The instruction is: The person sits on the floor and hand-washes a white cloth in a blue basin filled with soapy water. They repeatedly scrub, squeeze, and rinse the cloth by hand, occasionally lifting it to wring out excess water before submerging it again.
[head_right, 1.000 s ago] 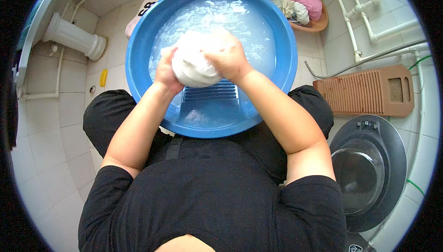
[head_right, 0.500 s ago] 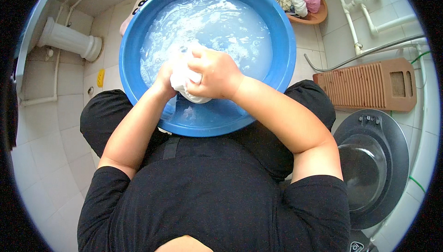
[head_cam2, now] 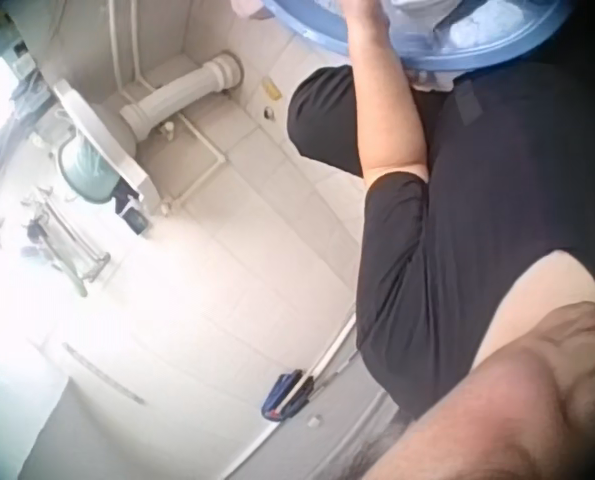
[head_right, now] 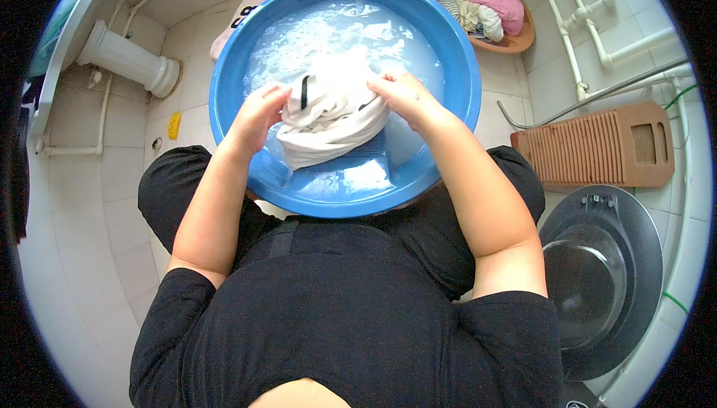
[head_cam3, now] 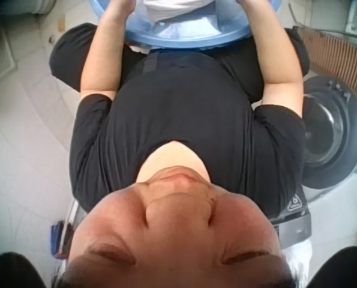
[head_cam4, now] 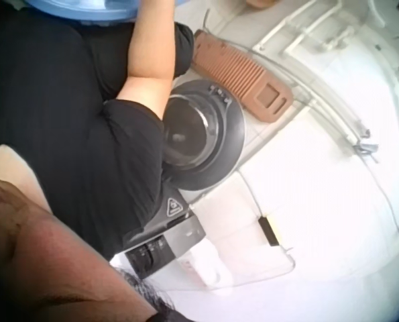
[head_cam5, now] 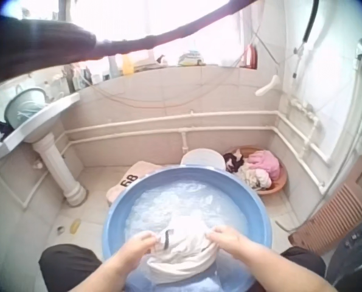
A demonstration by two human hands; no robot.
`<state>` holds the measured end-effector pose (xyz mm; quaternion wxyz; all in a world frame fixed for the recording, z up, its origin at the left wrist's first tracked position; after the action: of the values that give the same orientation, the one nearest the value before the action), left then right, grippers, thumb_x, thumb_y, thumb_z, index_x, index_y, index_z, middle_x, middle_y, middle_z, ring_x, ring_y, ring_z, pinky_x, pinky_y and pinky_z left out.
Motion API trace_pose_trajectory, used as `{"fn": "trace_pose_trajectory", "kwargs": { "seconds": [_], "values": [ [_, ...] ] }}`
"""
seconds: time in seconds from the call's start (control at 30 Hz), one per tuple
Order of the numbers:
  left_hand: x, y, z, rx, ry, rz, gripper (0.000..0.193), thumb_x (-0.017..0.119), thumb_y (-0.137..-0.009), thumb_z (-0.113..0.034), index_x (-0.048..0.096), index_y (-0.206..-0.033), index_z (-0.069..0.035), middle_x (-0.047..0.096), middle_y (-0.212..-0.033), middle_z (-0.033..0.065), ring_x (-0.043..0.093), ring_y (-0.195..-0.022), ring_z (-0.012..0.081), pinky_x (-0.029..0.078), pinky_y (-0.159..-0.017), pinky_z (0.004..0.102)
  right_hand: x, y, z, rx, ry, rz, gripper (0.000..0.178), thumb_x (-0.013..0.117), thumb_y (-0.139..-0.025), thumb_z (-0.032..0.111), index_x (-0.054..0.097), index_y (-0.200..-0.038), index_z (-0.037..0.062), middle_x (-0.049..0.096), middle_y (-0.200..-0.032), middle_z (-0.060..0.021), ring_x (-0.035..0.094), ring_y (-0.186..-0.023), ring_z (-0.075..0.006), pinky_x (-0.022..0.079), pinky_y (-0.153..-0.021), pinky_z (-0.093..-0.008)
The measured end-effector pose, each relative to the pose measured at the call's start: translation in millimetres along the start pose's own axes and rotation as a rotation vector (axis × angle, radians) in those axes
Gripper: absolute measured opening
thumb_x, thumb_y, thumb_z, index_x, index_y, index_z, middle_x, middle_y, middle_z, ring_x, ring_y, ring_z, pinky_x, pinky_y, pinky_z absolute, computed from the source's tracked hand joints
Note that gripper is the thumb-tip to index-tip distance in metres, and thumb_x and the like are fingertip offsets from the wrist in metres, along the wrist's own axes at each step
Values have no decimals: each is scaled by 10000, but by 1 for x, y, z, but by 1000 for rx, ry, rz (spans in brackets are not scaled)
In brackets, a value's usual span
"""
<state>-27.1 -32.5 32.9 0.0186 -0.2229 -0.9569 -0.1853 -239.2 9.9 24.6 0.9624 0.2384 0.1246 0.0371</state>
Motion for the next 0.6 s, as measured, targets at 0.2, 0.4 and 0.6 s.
{"fn": "trace_pose_trajectory", "kwargs": {
  "seconds": [0.2, 0.4, 0.6],
  "values": [
    [13, 1, 3, 119, -414, 43, 233, 647, -787, -195, 578, -899, -3, 585, -776, 16, 530, -705, 73, 418, -628, 211, 4, -2, 23, -191, -4, -71, 377, 619, -762, 305, 599, -964, -13, 612, -893, -95, 547, -848, -154, 425, -768, -272],
    [-10, 11, -43, 276, 475, -25, 118, 537, -849, -88, 527, -945, -21, 587, -888, 52, 567, -834, 119, 447, -745, 239, 11, -4, 26, -187, 0, -3, 437, 656, -714, 178, 529, -1083, -20, 586, -932, -85, 542, -753, -120, 429, -600, -235],
    [-20, 30, -83, 297, 566, -86, 124, 537, -862, -139, 526, -944, -46, 593, -877, 52, 573, -810, 135, 470, -739, 270, 5, 19, 56, -240, -457, 147, 228, 563, -646, 25, 559, -874, 18, 544, -701, -18, 427, -495, -61, 350, -456, -192]
  ]
}}
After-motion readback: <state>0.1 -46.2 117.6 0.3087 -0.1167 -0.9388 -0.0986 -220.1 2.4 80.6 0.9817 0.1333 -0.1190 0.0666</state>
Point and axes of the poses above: each hand's wrist, its own y-axis away from the middle knuckle, its own x-axis out of the palm, z = x × y, the point moved 10 cm from there along -y, towards the middle knuckle
